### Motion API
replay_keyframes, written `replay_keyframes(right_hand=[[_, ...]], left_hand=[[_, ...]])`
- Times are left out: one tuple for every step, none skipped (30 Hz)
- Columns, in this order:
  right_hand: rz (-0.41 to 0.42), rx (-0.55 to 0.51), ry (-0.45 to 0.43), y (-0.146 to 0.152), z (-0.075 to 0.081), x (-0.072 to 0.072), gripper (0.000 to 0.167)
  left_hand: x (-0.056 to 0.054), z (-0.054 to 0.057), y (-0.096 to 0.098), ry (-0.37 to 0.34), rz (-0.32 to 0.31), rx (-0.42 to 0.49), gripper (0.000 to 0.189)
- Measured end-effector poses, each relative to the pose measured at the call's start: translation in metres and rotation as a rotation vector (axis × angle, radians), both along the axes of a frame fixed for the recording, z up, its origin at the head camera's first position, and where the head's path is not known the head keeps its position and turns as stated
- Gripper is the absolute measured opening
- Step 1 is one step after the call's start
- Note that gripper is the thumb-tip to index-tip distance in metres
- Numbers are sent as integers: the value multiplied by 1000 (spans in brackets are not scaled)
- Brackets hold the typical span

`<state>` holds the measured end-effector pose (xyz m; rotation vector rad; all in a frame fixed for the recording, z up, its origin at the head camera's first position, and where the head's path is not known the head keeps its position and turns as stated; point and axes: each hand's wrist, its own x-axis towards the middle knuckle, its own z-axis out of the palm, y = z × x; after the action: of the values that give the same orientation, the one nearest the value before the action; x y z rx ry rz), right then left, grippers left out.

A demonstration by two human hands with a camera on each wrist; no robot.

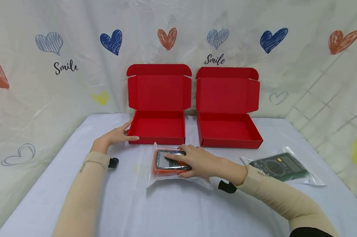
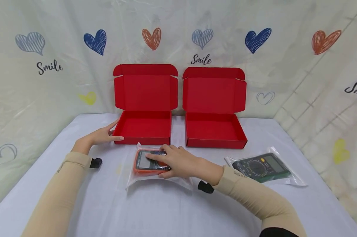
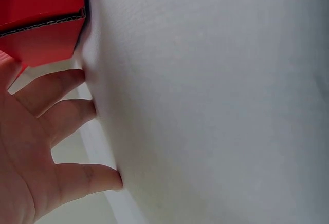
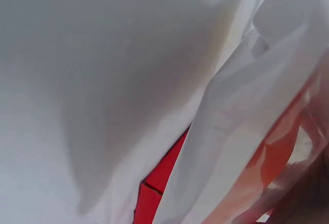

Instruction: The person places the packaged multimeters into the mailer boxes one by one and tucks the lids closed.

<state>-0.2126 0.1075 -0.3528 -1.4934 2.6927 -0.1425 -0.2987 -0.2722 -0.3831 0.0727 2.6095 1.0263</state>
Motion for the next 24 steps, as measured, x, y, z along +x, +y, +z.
replay_keyframes(right_hand=[[-6,-3,-5,0,2,0,81],[-11,-5,-6,0,3,-1,82],[-15,-9,-9,0,5,-2,82],[-18,-13,-8,0,6,-2,82],[-19,-19,-6,0,8,-3,82],[-20,-25,-4,1,10,-4,82],[-22,-28,-2,1,11,-5,82],[-25,-31,-2,1,13,-6,83],[-27,-36,0,1,15,-8,83],[-31,-38,2,1,16,-9,83],[-33,-41,5,1,18,-10,83],[-35,-42,6,1,20,-11,83],[-36,-40,7,2,21,-13,83],[-34,-42,8,2,23,-14,83],[-31,-41,11,2,24,-15,82],[-26,-41,15,2,25,-15,82],[-21,-40,19,2,27,-16,81],[-18,-37,24,2,28,-17,81],[-15,-34,27,1,29,-18,80],[-14,-33,29,1,29,-20,80],[-15,-30,31,1,30,-21,81],[-20,-27,30,1,31,-23,81],[-25,-25,28,0,32,-25,82],[-31,-25,25,0,33,-27,82]], left_hand=[[0,0,0,0,-3,-3,116],[0,0,1,2,-4,-4,115],[0,1,1,4,-5,-5,114],[0,1,2,6,-6,-8,114],[0,2,2,7,-6,-12,113],[0,3,2,7,-7,-16,113],[0,3,2,7,-7,-20,113],[0,4,2,6,-3,-20,112],[0,4,2,5,-2,-19,112],[0,4,2,5,-4,-21,112],[0,4,2,4,-3,-21,113],[-1,3,2,7,-8,-19,113],[-1,3,2,10,-11,-14,112],[-1,3,2,13,-18,-8,112],[-1,2,2,17,-24,-6,112],[-1,2,1,22,-33,-6,112],[-1,2,1,24,-37,-5,112],[-1,2,1,26,-42,-4,112],[0,2,1,25,-41,-4,111],[0,1,1,23,-41,-6,112],[0,1,1,21,-39,-9,112],[1,1,2,19,-39,-9,112],[0,0,2,15,-35,-10,112],[1,0,2,13,-34,-11,113]])
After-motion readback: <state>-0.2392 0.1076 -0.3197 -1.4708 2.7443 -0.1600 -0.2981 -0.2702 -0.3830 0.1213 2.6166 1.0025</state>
